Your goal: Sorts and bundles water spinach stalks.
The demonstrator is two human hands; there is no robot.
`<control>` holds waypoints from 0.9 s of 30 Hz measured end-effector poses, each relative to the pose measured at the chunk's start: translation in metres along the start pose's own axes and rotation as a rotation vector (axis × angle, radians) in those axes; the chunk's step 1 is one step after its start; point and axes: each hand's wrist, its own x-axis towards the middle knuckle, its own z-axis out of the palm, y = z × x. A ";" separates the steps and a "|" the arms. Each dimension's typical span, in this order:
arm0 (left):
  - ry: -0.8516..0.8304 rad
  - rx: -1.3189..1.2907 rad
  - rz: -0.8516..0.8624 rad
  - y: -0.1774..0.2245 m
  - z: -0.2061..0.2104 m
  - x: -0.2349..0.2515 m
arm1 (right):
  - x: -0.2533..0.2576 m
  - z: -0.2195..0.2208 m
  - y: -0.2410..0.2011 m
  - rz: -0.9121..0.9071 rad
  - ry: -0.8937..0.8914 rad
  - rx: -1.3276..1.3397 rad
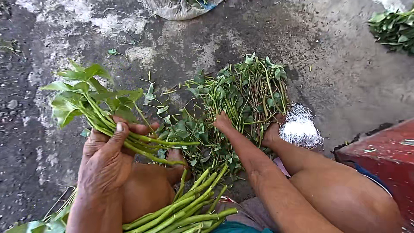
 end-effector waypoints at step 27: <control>0.405 -0.175 -0.036 -0.001 0.028 0.011 | -0.108 -0.075 -0.073 -1.156 0.564 0.586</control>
